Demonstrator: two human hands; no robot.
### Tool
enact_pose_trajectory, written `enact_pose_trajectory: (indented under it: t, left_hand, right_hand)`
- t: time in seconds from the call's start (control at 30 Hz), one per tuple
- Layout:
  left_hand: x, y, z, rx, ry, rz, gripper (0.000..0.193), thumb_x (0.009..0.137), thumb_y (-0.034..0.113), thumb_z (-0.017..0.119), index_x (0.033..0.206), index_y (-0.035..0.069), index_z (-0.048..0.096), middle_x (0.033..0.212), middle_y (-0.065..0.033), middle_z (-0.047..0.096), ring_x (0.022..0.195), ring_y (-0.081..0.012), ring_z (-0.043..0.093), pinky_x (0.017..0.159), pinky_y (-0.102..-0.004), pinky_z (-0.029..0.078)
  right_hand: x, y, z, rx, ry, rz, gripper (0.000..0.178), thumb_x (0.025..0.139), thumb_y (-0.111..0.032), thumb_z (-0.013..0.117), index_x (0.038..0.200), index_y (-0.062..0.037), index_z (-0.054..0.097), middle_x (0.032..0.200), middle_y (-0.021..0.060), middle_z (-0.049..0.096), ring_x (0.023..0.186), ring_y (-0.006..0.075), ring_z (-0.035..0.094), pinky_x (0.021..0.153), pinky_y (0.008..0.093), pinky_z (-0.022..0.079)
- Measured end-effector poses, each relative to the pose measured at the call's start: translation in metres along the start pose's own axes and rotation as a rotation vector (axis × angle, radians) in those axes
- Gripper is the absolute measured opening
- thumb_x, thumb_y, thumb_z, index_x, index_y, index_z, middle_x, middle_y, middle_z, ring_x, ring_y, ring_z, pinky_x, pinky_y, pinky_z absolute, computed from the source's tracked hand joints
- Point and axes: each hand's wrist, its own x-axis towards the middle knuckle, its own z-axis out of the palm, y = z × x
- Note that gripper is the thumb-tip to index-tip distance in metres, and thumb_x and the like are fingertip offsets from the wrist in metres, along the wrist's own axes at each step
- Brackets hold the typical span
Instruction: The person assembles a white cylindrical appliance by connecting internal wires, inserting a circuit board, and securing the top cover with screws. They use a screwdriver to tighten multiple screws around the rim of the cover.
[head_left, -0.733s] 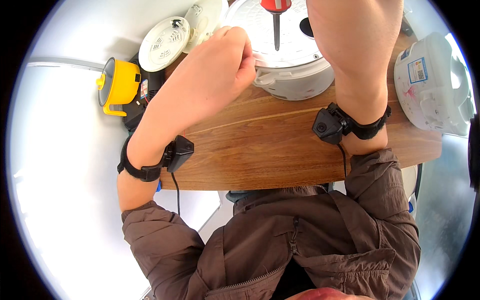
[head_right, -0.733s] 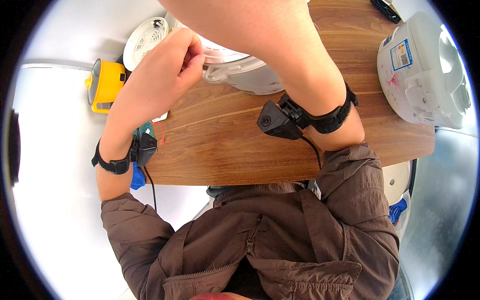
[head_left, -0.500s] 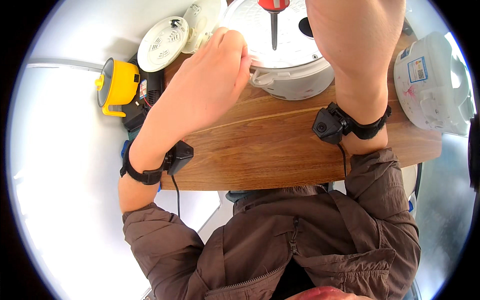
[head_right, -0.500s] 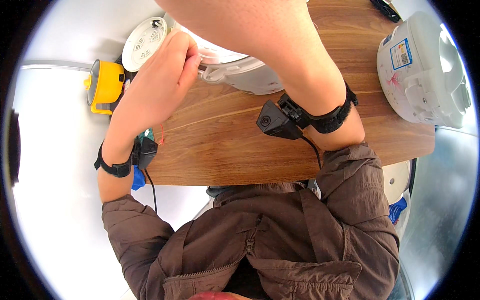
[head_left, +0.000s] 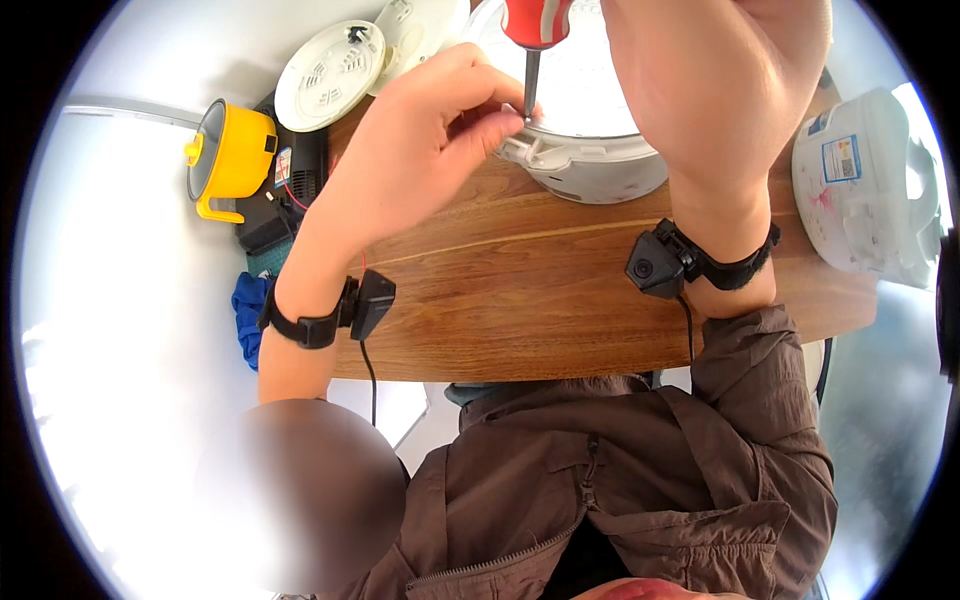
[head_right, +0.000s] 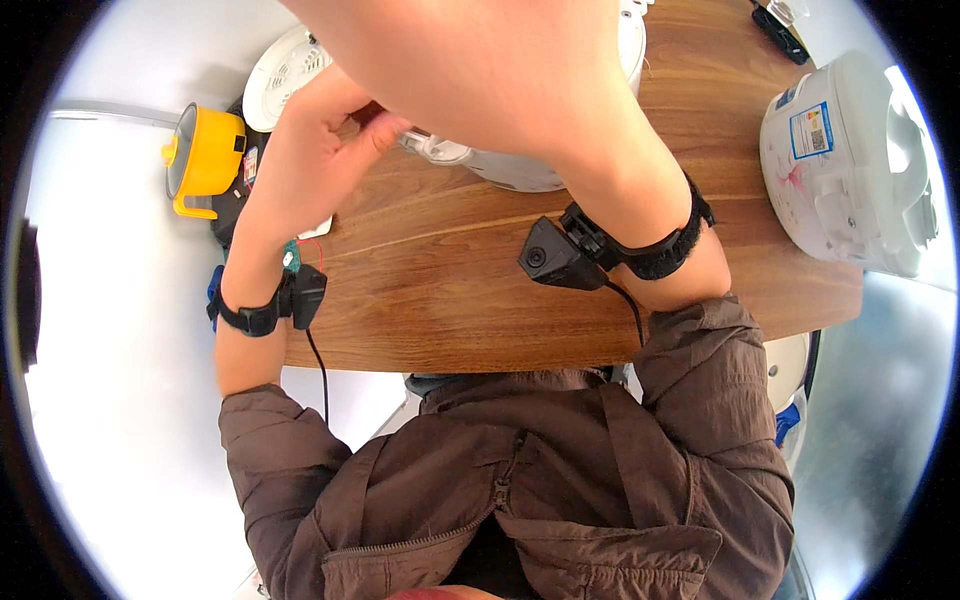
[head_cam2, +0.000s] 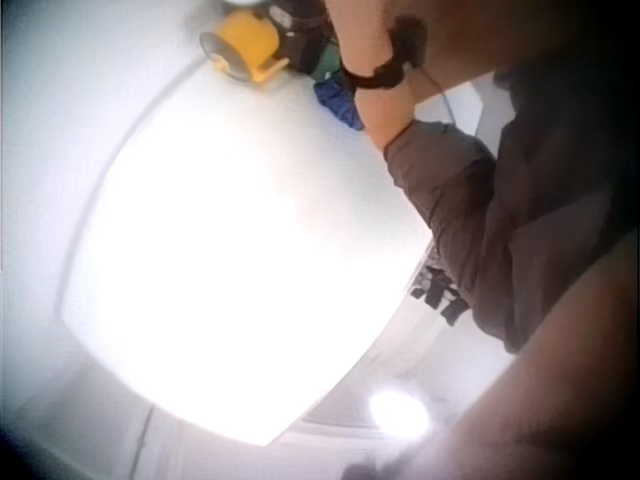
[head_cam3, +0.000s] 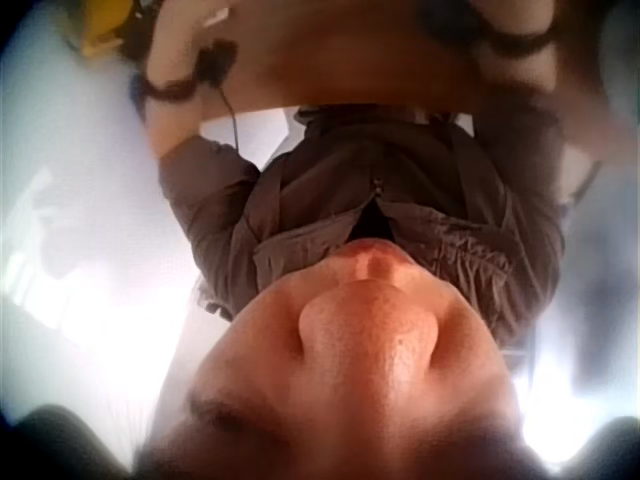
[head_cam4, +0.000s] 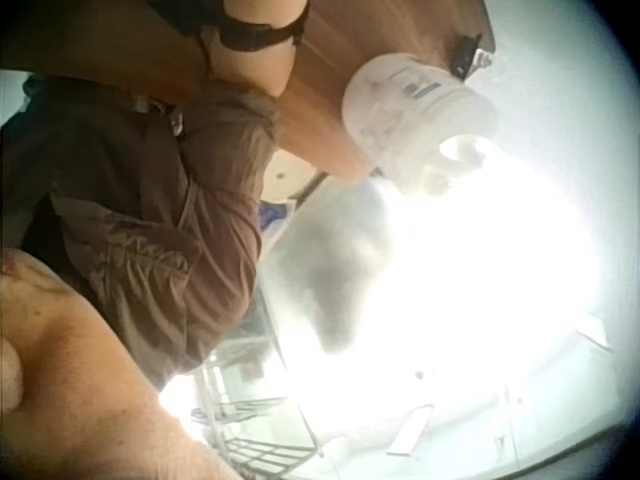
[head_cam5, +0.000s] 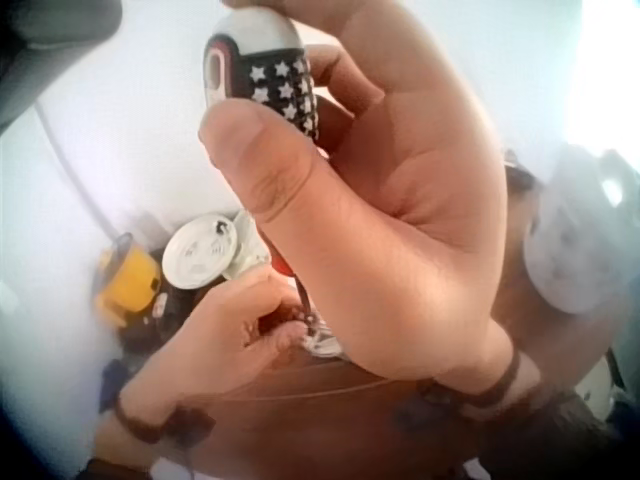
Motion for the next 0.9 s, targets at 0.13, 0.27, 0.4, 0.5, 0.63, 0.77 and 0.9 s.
enact_pose_trajectory:
  t: [0.13, 0.27, 0.4, 0.5, 0.63, 0.77, 0.9]
  left_hand:
    - [0.004, -0.017, -0.002, -0.051, 0.046, 0.101, 0.009, 0.089, -0.002, 0.073, 0.096, 0.004, 0.074, 0.093, -0.0009, 0.058, 0.080, -0.0134, 0.056, 0.069, -0.0272, 0.045]
    - [0.003, -0.032, 0.008, -0.174, 0.117, 0.154, 0.011, 0.088, -0.001, 0.076, 0.097, 0.004, 0.077, 0.095, 0.0001, 0.058, 0.083, -0.0123, 0.056, 0.069, -0.0263, 0.045]
    - [0.001, -0.044, 0.015, -0.276, 0.128, 0.165, 0.019, 0.084, -0.010, 0.075, 0.096, 0.004, 0.078, 0.098, -0.0011, 0.059, 0.088, -0.0125, 0.056, 0.074, -0.0258, 0.045]
    - [-0.001, -0.051, 0.018, -0.306, 0.147, 0.175, 0.020, 0.084, -0.010, 0.075, 0.097, 0.005, 0.079, 0.097, -0.0017, 0.059, 0.092, -0.0131, 0.057, 0.076, -0.0262, 0.045]
    - [0.001, -0.060, 0.026, -0.386, 0.166, 0.187, 0.017, 0.084, -0.009, 0.075, 0.096, 0.003, 0.077, 0.100, -0.0027, 0.058, 0.093, -0.0144, 0.060, 0.078, -0.0268, 0.049]
    - [0.002, -0.062, 0.033, -0.437, 0.188, 0.193, 0.016, 0.084, -0.007, 0.075, 0.096, 0.004, 0.076, 0.100, -0.0020, 0.057, 0.090, -0.0141, 0.060, 0.078, -0.0283, 0.050]
    - [0.004, -0.066, 0.037, -0.422, 0.220, 0.233, 0.015, 0.084, -0.002, 0.077, 0.097, 0.007, 0.077, 0.098, -0.0020, 0.056, 0.091, -0.0164, 0.058, 0.078, -0.0294, 0.048]
  right_hand:
    - [-0.002, 0.000, 0.008, 0.008, -0.040, 0.005, 0.035, 0.104, -0.011, 0.058, 0.133, 0.0075, 0.055, 0.120, 0.0160, 0.067, 0.115, 0.0249, 0.063, 0.105, 0.0412, 0.047]
    - [-0.001, 0.002, 0.010, 0.005, -0.085, 0.010, 0.033, 0.104, -0.011, 0.057, 0.132, 0.0078, 0.056, 0.120, 0.0160, 0.067, 0.115, 0.0249, 0.062, 0.105, 0.0415, 0.047]
    - [0.001, 0.008, 0.006, 0.002, -0.130, 0.021, 0.032, 0.104, -0.010, 0.057, 0.131, 0.0080, 0.058, 0.120, 0.0159, 0.067, 0.116, 0.0248, 0.062, 0.106, 0.0417, 0.046]
    - [-0.002, 0.002, 0.012, 0.001, -0.174, 0.030, 0.031, 0.104, -0.010, 0.056, 0.130, 0.0082, 0.059, 0.120, 0.0158, 0.067, 0.116, 0.0248, 0.062, 0.106, 0.0419, 0.046]
    - [0.009, 0.011, 0.012, 0.009, -0.260, -0.054, 0.035, 0.104, -0.014, 0.059, 0.133, 0.0059, 0.055, 0.122, 0.0143, 0.066, 0.111, 0.0249, 0.063, 0.101, 0.0422, 0.049]
    - [0.019, 0.023, 0.010, -0.106, -0.514, -0.272, 0.056, 0.095, -0.032, 0.076, 0.137, -0.0070, 0.048, 0.122, 0.0138, 0.065, 0.100, 0.0269, 0.065, 0.086, 0.0428, 0.056]
    - [0.027, 0.017, 0.030, -0.240, -0.470, -0.306, 0.068, 0.088, -0.037, 0.082, 0.139, -0.0151, 0.043, 0.117, 0.0206, 0.068, 0.100, 0.0310, 0.067, 0.083, 0.0433, 0.058]
